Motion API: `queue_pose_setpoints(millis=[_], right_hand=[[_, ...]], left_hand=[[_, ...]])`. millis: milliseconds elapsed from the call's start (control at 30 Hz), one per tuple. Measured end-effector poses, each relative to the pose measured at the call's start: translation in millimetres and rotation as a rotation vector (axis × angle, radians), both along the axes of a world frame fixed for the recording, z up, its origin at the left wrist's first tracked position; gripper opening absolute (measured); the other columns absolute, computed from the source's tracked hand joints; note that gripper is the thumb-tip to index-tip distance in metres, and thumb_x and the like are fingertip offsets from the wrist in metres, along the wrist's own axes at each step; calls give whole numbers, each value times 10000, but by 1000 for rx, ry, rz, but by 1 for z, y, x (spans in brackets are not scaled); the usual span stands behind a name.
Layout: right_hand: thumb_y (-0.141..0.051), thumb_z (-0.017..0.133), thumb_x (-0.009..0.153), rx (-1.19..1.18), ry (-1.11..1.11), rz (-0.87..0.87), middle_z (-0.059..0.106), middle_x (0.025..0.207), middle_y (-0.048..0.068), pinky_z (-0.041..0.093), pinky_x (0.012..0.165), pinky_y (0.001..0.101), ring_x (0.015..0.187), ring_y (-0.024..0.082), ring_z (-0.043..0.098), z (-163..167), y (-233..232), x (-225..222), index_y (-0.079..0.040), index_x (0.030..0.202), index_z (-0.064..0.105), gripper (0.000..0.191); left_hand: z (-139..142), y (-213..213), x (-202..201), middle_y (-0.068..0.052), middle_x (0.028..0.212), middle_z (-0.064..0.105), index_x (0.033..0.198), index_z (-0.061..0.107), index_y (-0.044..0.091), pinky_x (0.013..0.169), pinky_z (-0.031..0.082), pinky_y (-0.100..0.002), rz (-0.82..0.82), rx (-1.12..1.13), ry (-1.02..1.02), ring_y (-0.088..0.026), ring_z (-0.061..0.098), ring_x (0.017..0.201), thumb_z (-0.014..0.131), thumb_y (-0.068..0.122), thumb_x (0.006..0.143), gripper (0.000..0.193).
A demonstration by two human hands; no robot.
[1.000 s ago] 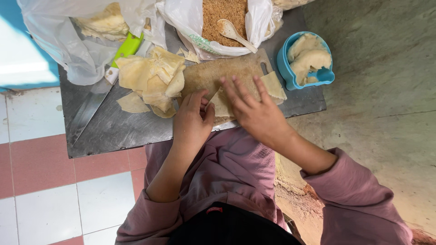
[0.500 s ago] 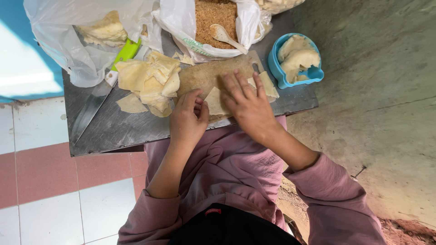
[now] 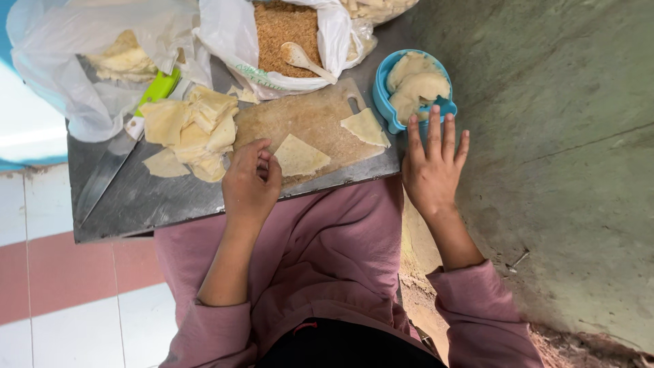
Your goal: The person sits at a low metal table and folds triangular pastry wrappers into filled parcels. They take a wrapper, spoon brown sugar filling onto it, fold and pinch the wrapper closed, and set the finished parcel aside, repeating with more wrappers.
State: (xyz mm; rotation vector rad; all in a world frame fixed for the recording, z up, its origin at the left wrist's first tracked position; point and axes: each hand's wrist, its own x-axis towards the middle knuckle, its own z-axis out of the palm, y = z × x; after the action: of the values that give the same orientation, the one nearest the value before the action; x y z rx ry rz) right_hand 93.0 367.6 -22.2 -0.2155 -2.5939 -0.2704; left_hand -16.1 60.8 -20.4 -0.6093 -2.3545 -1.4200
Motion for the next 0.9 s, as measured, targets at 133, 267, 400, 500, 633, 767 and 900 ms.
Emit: queue_pose_setpoints(millis=[133, 267, 400, 500, 633, 767, 900], right_hand=[[-13, 627, 887, -39, 53, 124, 440, 1605, 207, 212, 1217, 650, 1509, 432, 362, 21, 3, 13, -114, 1350, 662, 475], [-17, 636, 935, -419, 172, 309, 616, 1332, 190, 482, 1064, 510, 1259, 389, 604, 50, -26, -20, -70, 1238, 666, 309], [-90, 697, 999, -665, 113, 329, 678, 1018, 205, 548, 745, 455, 903, 400, 701, 65, -61, -110, 5, 1198, 575, 252], [-118, 766, 915, -764, -45, 170, 689, 811, 178, 509, 659, 497, 765, 409, 685, 65, -71, -156, 7, 1143, 524, 356], [-62, 764, 842, -884, 36, 228, 693, 758, 159, 532, 637, 428, 702, 323, 693, 62, -70, -172, -9, 1065, 597, 284], [-18, 705, 947, -912, 221, 322, 715, 783, 129, 549, 651, 335, 685, 192, 697, 60, -67, -177, -8, 970, 685, 31], [-15, 669, 963, -1079, 201, 286, 713, 748, 112, 532, 580, 289, 631, 135, 679, 58, -67, -193, 27, 954, 692, 49]], left_hand=[[-1, 1, -1, -72, 924, 682, 1180, 656, 33, 634, 587, -284, 20, 4, 31, -167, 696, 738, 714, -19, 897, 294], [-3, 1, -2, -70, 918, 683, 1170, 658, 35, 645, 587, -290, 21, 19, 31, -171, 696, 737, 717, -9, 895, 285], [1, 1, -2, -67, 923, 688, 1160, 667, 42, 647, 589, -293, 20, 32, 21, -177, 703, 749, 709, 14, 902, 263], [5, 1, -1, -59, 910, 690, 1139, 680, 55, 652, 593, -297, 23, 24, -50, -178, 703, 752, 708, 45, 905, 236], [6, 2, 2, -52, 914, 696, 1103, 694, 72, 634, 580, -307, 34, -10, -133, -168, 710, 738, 719, 90, 916, 189], [5, -1, 1, -44, 885, 700, 1112, 690, 72, 654, 577, -323, -15, -20, -62, -192, 701, 778, 731, 75, 898, 218], [5, -3, 2, -51, 880, 704, 1124, 681, 66, 638, 581, -328, -60, 9, -92, -197, 707, 773, 734, 71, 899, 231]])
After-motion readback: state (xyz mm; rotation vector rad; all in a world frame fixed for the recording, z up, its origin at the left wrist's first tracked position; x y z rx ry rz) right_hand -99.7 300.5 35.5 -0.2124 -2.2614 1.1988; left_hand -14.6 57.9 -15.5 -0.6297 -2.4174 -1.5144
